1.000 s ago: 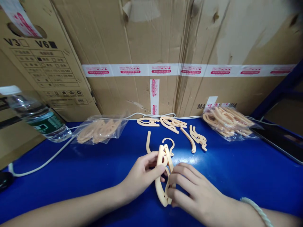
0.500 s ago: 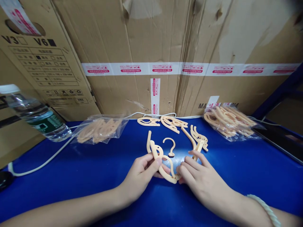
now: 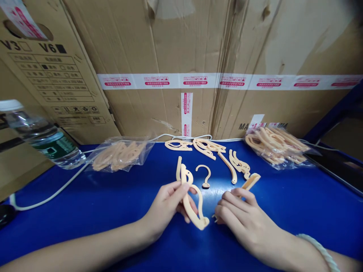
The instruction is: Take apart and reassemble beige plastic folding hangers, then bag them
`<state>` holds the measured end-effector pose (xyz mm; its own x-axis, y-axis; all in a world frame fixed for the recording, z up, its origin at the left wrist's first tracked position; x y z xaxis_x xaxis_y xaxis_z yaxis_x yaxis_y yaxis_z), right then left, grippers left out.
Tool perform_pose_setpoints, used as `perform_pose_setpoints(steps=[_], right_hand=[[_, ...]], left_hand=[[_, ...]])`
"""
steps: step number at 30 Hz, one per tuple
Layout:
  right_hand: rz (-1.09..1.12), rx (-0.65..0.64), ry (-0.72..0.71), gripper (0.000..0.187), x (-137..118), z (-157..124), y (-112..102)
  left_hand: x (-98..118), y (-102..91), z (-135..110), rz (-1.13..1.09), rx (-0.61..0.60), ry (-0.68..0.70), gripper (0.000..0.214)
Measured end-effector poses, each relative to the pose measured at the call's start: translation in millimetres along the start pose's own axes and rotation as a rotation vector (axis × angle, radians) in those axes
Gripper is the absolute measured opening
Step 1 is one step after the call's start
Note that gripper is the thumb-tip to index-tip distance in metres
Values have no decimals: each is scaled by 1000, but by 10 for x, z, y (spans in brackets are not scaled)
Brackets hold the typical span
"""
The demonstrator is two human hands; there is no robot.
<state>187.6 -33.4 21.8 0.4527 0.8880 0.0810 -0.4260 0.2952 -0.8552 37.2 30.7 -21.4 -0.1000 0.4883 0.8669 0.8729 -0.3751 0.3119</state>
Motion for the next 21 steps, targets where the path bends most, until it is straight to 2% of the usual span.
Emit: perform_pose_setpoints(steps=[3,5,9,14,21], right_hand=[[14,69,-10,24,90,-22,-83],[17,100,10,14,215,-41,-137],[-30,21,87,14,527,-85,-149],[-44,-85,142,20,788,-173,-25],[91,-152,147,18,822,-178,71]], left_hand=[[27,-42,8,-32,60,13,44],[36,-27,-1,-5,43,24,45],[17,-2,-16,22,8,13,46],[4,-24,-1,20,6,21,46],[21,-11,-8,36,-8,26,45]])
Point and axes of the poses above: each hand's wrist, its own z-axis towards the middle knuckle, its own y-axis out of the palm, x = y × z, the point moved 6 cm from there along z, towards the middle knuckle, and after that the axes turned 14 degrees about -y, right-handed, at the moved point
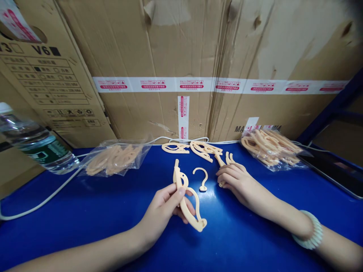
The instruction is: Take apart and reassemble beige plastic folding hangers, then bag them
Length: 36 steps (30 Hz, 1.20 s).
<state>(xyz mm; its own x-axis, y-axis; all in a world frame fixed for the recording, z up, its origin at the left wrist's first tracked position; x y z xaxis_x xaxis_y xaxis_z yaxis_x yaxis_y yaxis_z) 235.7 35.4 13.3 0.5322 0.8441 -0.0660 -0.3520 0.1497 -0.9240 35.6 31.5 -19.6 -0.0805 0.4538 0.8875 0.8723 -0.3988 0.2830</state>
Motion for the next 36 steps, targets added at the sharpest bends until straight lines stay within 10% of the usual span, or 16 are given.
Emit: perform_pose_setpoints(steps=[36], right_hand=[[-268,-87,120,20,-74,-47,-45]], left_hand=[[-4,18,-9,44,-18,-9,44]])
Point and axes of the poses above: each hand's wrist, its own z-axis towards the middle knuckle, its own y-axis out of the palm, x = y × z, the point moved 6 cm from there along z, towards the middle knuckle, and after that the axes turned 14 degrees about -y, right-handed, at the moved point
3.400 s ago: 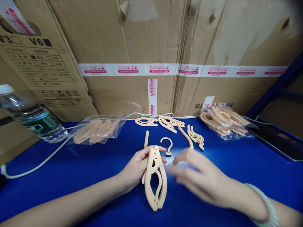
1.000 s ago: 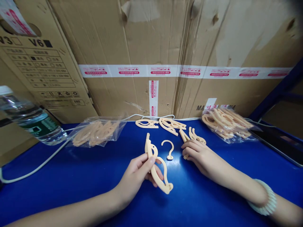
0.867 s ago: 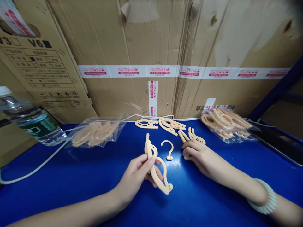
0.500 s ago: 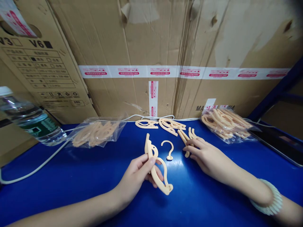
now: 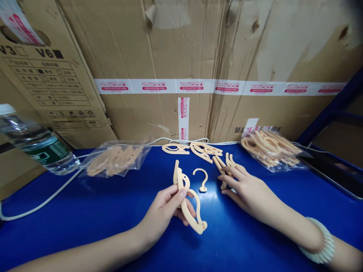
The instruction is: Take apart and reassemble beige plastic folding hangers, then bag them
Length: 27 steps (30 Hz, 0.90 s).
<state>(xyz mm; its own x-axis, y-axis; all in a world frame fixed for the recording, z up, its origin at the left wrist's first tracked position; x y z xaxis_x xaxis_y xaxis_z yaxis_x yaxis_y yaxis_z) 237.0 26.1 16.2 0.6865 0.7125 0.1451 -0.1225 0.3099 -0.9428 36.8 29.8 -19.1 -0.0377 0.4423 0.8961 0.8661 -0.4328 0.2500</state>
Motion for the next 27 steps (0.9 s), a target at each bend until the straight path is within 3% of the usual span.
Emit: perform_pose_setpoints(steps=[5,11,16,27], right_hand=[[20,-34,61,23,34,-25,59],[163,15,80,19,89,-35,63],[239,52,58,16,51,-23,31],[368,-16,17,11,-39,9,14]], left_hand=[[-6,-4,9,-9,2,-2,44],[2,-7,-1,-3,8,-6,44],[13,4,-9,-22,15,-7,41],[34,12,3,-25,7,3,41]])
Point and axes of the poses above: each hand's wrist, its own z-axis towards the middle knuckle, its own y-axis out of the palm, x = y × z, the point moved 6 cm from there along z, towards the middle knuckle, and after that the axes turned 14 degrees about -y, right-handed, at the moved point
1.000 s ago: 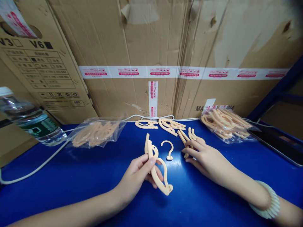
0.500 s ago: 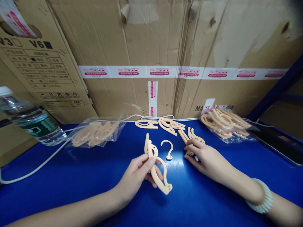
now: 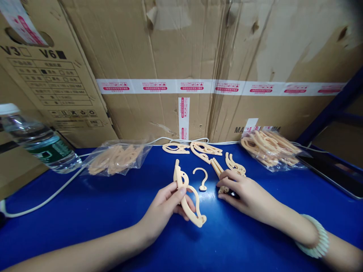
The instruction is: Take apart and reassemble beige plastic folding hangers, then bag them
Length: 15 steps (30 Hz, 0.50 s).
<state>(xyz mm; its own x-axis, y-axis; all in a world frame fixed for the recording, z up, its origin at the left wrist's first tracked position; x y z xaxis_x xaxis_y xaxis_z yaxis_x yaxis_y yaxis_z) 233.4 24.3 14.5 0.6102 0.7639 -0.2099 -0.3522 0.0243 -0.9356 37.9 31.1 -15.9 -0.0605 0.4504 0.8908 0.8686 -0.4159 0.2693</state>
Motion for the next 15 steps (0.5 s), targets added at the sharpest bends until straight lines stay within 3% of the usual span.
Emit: perform_pose_setpoints(steps=[15], right_hand=[[-64,63,59,11,47,-20,-25]], left_hand=[[33,17,-18,59,-1,38,32]])
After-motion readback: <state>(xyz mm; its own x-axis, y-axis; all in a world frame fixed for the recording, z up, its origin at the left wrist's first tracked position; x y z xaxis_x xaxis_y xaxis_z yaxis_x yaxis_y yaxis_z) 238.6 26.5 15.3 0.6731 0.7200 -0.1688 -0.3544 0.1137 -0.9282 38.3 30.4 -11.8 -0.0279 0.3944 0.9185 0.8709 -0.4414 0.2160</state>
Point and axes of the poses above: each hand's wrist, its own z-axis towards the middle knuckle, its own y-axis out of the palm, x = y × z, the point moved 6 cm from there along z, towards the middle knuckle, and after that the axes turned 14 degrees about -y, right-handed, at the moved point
